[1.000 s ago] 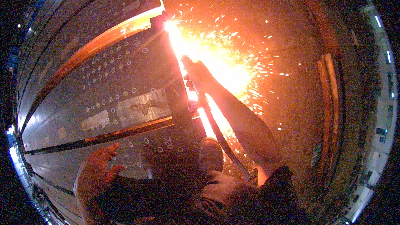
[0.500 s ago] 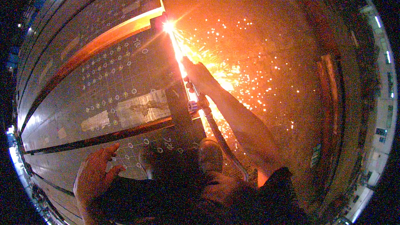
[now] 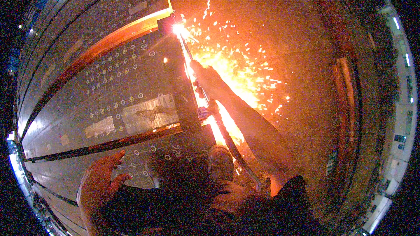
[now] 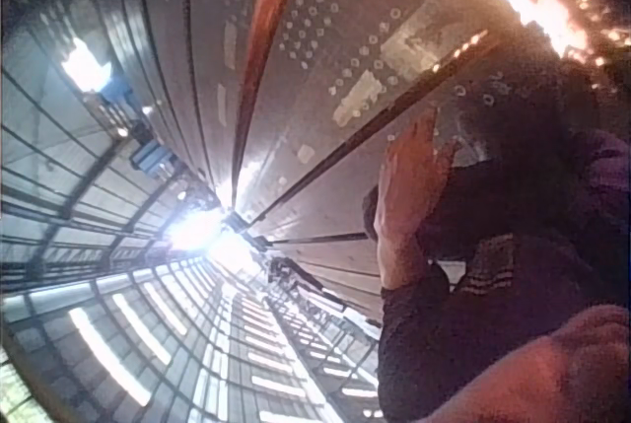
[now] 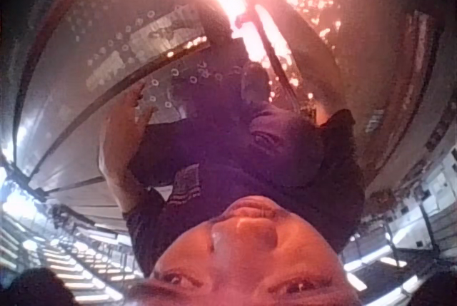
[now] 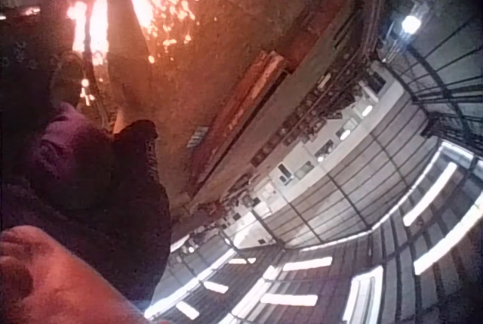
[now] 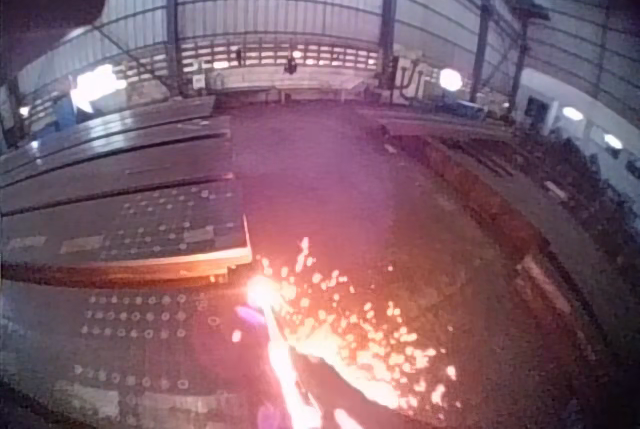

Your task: The person uses a handheld cutting torch to cut along marked lines on large metal sheets. They move between sheets, ignite the torch, and cut straight lines, producing sparks and molten metal. The person repositions the torch and walks to different sections of the sheets to continue cutting.

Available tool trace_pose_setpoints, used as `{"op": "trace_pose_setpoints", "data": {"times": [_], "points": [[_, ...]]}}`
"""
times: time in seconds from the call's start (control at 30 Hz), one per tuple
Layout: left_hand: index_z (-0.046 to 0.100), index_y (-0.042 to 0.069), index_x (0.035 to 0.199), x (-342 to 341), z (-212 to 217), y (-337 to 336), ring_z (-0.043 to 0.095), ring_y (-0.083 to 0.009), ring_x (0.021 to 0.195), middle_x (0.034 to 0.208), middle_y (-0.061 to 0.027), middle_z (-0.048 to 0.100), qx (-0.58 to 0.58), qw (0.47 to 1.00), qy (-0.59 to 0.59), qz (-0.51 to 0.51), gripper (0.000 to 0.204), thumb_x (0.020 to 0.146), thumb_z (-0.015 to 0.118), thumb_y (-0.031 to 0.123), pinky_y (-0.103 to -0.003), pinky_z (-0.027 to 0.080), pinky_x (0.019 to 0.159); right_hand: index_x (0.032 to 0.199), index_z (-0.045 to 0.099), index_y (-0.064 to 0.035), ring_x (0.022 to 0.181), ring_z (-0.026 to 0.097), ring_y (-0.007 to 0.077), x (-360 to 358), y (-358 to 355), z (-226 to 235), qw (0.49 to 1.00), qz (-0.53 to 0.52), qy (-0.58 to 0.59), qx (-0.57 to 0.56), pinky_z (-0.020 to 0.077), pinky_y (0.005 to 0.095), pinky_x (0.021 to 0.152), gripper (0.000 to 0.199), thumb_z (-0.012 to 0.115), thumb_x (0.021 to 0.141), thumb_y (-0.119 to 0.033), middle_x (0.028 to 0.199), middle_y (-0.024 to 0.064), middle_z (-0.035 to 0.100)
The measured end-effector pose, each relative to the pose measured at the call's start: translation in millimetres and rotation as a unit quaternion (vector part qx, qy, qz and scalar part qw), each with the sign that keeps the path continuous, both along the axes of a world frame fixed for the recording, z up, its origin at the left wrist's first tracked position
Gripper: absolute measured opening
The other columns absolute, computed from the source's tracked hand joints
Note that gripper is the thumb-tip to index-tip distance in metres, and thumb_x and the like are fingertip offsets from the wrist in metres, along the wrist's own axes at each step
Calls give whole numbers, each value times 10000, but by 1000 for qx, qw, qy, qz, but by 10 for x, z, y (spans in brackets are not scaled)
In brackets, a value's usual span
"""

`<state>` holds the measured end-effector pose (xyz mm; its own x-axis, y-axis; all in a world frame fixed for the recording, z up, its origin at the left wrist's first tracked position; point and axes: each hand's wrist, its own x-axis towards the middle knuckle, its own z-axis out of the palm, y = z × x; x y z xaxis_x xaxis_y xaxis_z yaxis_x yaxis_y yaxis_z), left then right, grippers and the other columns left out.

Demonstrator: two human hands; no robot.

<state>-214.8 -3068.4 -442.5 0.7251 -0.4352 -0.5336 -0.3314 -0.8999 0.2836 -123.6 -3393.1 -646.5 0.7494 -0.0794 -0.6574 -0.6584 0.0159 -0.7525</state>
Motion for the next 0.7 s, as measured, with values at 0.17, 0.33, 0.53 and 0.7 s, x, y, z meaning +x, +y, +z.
{"op": "trace_pose_setpoints", "data": {"times": [0.17,0.33,0.53,0.7], "points": [[519,49,1273,-2,1,-6,596,-369,959,1035,-170,626,-8,1000,-5,0,530,835,670,306,-438,467,857,824,522,-58,439,467,133,-37,30,54,1000,-27,2,0,406,310,390,466,448,924,-508,602,41,468],[514,50,1275,4,13,-3,596,-374,968,1046,-170,625,-3,1000,3,4,530,839,665,310,-442,467,865,887,524,-49,441,465,135,-18,23,-14,999,-30,9,19,411,314,389,492,494,897,-540,621,37,469],[517,47,1266,2,5,-11,597,-378,983,1057,-180,627,5,1000,1,8,525,842,661,321,-442,467,879,897,512,-52,438,467,140,-24,18,32,1000,-25,13,11,416,316,388,493,512,885,-544,630,38,470],[519,51,1263,53,93,-65,599,-379,974,1053,-181,629,5,1000,7,-3,516,844,661,316,-444,469,872,837,513,-64,438,474,142,-30,11,-24,999,-28,12,22,403,315,383,470,489,905,-528,608,40,470]]}}
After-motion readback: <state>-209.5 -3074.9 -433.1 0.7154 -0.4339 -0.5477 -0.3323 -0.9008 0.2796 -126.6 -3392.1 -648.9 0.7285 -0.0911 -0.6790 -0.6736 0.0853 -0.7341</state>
